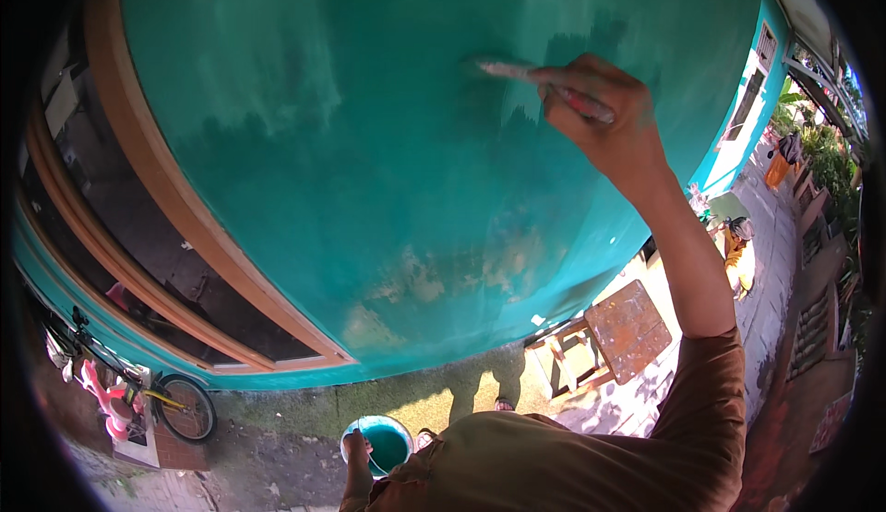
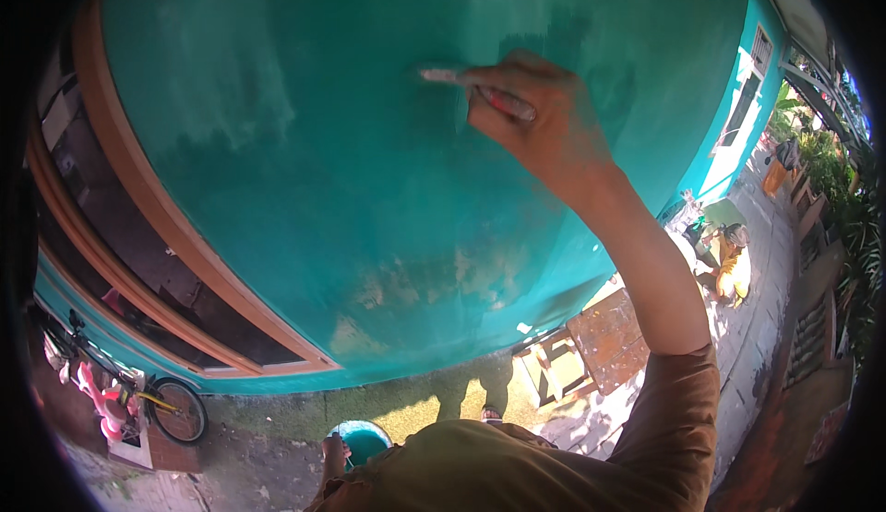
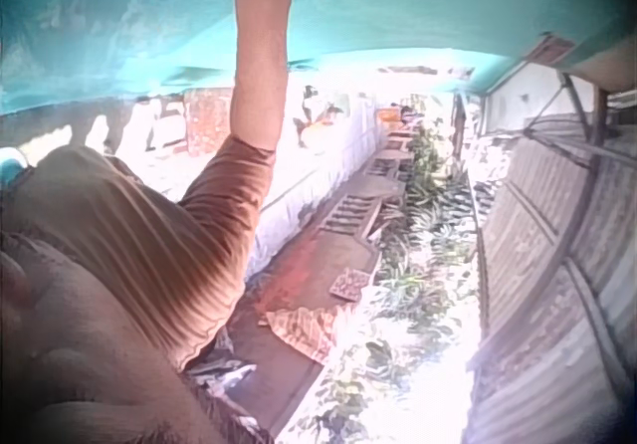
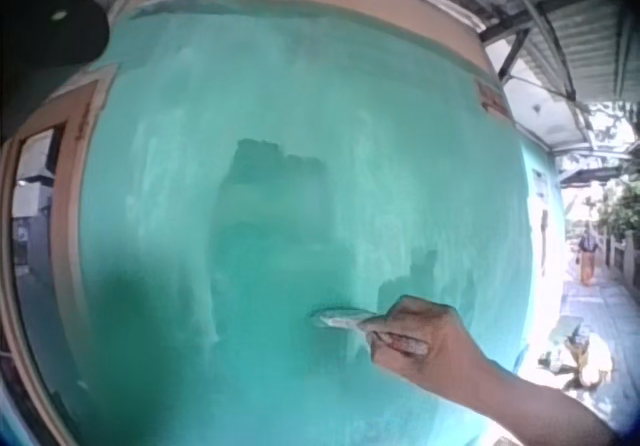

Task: The person paints a teal exterior wall using a paintbrush and a bucket of paint. They repeatedly dip the brush into the bucket and apply paint in vertical strokes along the wall surface near a window frame.

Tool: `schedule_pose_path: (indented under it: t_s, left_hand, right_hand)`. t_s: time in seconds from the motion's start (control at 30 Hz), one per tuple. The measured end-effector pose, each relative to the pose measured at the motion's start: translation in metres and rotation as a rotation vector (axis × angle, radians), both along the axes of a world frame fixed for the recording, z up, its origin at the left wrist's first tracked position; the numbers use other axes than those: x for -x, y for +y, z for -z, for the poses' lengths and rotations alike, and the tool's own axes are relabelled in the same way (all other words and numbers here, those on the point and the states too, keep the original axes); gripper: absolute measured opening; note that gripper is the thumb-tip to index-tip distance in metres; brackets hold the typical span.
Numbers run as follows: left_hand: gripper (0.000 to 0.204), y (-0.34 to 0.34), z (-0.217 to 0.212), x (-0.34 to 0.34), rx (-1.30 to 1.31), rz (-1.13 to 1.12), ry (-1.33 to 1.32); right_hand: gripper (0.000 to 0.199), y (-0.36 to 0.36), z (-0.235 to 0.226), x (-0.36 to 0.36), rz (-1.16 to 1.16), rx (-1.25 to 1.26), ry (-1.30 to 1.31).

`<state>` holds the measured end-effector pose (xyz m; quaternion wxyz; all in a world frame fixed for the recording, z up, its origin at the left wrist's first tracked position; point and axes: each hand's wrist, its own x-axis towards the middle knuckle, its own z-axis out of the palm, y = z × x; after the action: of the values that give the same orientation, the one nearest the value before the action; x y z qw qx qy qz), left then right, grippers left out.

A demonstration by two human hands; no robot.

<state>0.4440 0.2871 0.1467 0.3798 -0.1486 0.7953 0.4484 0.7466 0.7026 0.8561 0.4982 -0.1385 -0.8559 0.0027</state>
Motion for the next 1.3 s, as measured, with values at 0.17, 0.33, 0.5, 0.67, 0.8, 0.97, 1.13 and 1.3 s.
schedule_pose_path:
  t_s: [0.17, 0.33, 0.5, 0.67, 0.8, 0.97, 1.13, 1.3]
  left_hand:
    - [0.037, 0.027, -0.014, 0.005, -0.089, -0.029, -0.026]
    - [0.029, 0.063, -0.073, -0.002, -0.346, -0.016, -0.118]
    - [0.026, 0.107, -0.167, -0.019, -0.483, -0.018, -0.144]
    - [0.026, 0.133, -0.255, -0.04, -0.655, 0.046, -0.144]
    - [0.031, 0.147, -0.311, -0.051, -0.743, 0.065, -0.16]
    - [0.039, 0.168, -0.356, -0.067, -0.829, 0.109, -0.264]
    - [0.041, 0.18, -0.372, -0.076, -0.949, 0.147, -0.304]
    - [0.04, 0.191, -0.39, -0.084, -0.938, 0.113, -0.353]
  right_hand:
    - [0.025, 0.016, -0.006, 0.011, 0.007, -0.282, 0.245]
    - [0.031, 0.011, 0.105, 0.002, 0.034, -0.159, -0.036]
    - [0.034, -0.006, 0.191, -0.014, -0.122, 0.361, -0.127]
    - [0.021, -0.028, 0.259, -0.003, -0.266, 0.932, -0.129]
    - [0.016, -0.055, 0.287, 0.03, -0.295, 1.356, -0.237]
    - [0.019, -0.067, 0.342, 0.071, -0.351, 1.33, -0.464]
    - [0.029, -0.068, 0.397, 0.107, -0.338, 1.212, -0.679]
    - [0.031, -0.071, 0.438, 0.123, -0.306, 0.96, -0.665]
